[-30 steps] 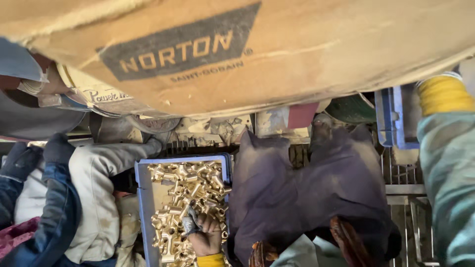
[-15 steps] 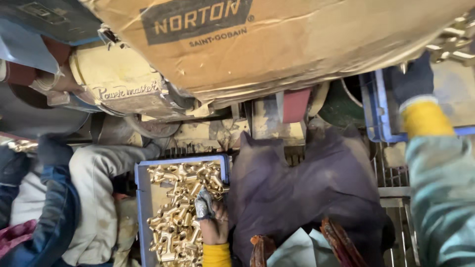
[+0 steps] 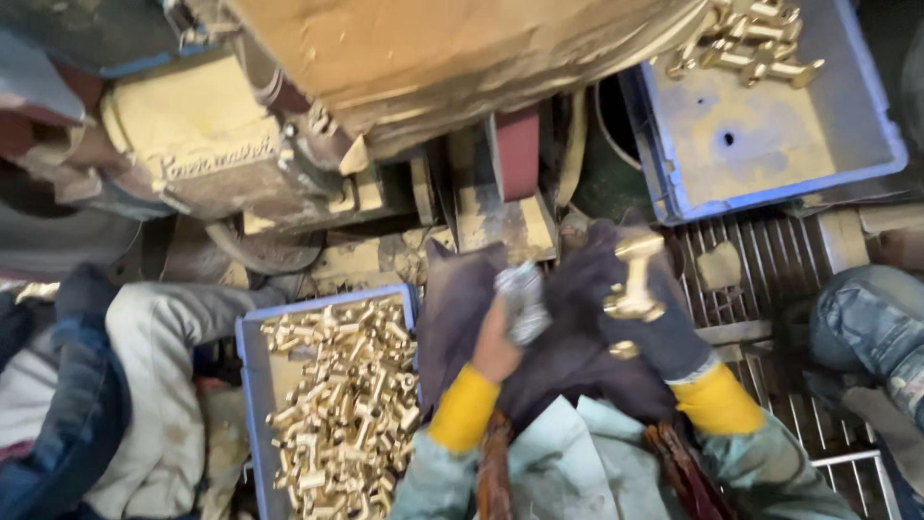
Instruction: The person repeatedly picks up small brass-colored metal parts from a blue bin and presses them against a moving belt sander to smooth or polish their surfaces. After each part is treated, it is placed into a separate blue bin to the right.
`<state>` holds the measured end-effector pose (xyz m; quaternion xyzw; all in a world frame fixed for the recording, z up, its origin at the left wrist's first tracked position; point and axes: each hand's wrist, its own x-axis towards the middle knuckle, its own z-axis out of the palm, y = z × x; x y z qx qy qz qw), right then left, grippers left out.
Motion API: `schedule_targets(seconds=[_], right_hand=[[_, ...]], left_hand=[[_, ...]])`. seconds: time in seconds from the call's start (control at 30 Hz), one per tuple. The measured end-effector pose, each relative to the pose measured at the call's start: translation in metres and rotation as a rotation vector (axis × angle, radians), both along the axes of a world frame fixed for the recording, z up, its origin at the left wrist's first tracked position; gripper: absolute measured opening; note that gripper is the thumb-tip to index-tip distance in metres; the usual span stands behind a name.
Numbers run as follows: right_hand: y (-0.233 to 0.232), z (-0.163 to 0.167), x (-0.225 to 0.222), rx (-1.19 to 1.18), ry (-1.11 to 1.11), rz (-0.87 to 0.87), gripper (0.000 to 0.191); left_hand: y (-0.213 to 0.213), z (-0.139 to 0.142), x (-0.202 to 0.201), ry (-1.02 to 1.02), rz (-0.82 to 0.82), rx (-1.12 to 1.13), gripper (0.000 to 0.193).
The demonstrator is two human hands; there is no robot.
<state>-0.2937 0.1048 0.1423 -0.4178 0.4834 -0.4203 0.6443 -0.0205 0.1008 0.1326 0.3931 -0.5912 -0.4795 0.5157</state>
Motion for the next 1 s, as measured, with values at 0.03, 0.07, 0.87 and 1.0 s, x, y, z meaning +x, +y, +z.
schedule_targets(seconds=[0.03, 0.07, 0.87, 1.0], right_hand=[[0.002, 0.002, 0.013, -0.021, -0.010, 0.073, 0.068], [-0.002, 0.006, 0.024, -0.215, 0.134, 0.109, 0.068], [-0.121, -0.047, 0.102, -0.029, 0.268, 0.354, 0.063], [-0.138, -0.057, 0.102, 0.150, 0.231, 0.404, 0.038]], left_hand=[[-0.006, 0.006, -0.008, -0.127, -0.028, 0.047, 0.060], [-0.011, 0.012, -0.013, -0.252, -0.053, 0.084, 0.069], [-0.133, -0.133, -0.006, 0.007, 0.053, 0.587, 0.033], [-0.140, -0.155, -0.011, 0.134, 0.122, 0.724, 0.039]])
